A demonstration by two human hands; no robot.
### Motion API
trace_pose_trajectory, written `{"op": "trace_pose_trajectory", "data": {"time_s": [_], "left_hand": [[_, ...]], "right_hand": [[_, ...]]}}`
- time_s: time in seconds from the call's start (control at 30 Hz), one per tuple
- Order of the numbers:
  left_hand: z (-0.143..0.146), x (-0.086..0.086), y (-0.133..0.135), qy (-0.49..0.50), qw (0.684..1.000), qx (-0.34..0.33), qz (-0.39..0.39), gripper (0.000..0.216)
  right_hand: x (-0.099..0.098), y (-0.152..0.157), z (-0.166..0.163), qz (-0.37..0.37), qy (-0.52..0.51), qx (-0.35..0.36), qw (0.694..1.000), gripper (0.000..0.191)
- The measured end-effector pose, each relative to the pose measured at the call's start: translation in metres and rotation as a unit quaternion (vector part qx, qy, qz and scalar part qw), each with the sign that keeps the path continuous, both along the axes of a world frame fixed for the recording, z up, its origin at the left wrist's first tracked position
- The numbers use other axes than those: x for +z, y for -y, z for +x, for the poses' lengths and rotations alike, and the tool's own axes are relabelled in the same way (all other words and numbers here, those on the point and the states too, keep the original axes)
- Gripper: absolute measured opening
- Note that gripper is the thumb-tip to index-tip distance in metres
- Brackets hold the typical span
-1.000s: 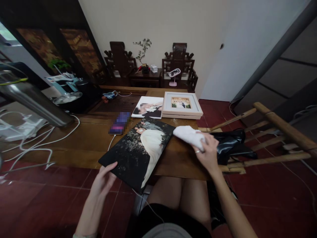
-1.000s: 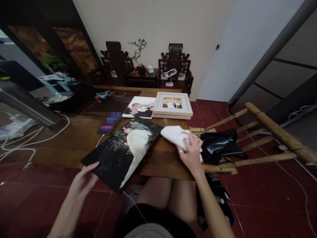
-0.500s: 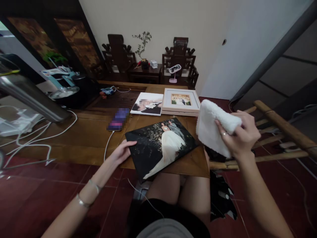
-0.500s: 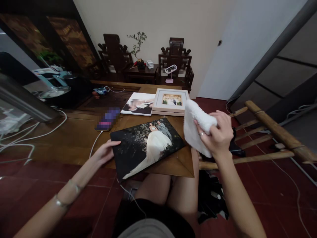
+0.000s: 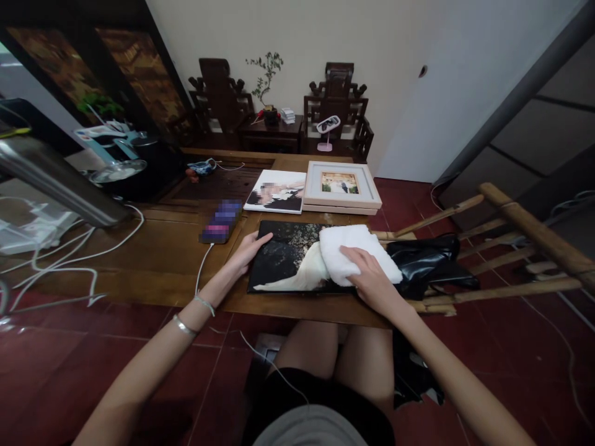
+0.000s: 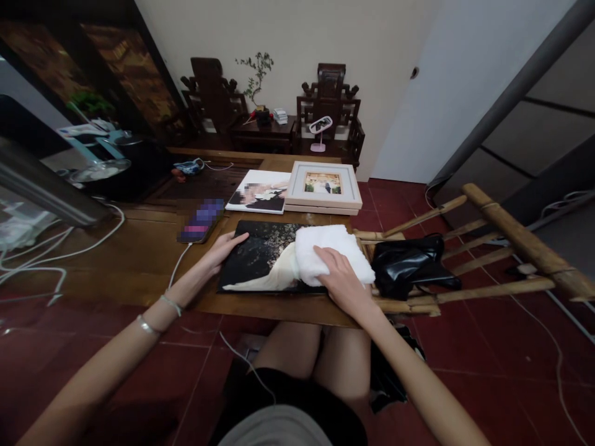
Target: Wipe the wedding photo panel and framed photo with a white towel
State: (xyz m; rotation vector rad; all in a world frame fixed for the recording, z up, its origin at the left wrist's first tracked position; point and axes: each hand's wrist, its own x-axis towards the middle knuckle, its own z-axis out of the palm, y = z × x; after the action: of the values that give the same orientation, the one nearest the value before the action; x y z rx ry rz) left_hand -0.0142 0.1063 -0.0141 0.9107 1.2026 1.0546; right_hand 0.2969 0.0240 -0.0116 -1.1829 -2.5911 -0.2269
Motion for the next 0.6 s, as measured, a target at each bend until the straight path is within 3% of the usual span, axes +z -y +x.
{"op": "trace_pose_trajectory", "data": {"time_s": [0.2,0.27,0.4,0.6], "left_hand": [[-0.004,-0.020,-0.012,-0.162,0.983,-0.016,0.079,0.065],[-0.004,-0.026,-0.009,-0.273,0.953,-0.012,0.128,0.060],[0.003,-0.031,0.002,-0.459,0.863,0.013,0.209,0.053],[0.010,-0.036,0.009,-0.516,0.803,0.055,0.293,0.048]], "right_hand": [[-0.009,0.001,0.003,-0.003,0.008,-0.007,1.000,0.038],[-0.004,-0.007,0.009,0.023,-0.017,-0.020,0.999,0.037],[0.013,-0.037,0.022,0.069,-0.022,-0.084,0.994,0.037],[0.020,-0.089,0.009,-0.024,0.090,-0.084,0.992,0.044]]}}
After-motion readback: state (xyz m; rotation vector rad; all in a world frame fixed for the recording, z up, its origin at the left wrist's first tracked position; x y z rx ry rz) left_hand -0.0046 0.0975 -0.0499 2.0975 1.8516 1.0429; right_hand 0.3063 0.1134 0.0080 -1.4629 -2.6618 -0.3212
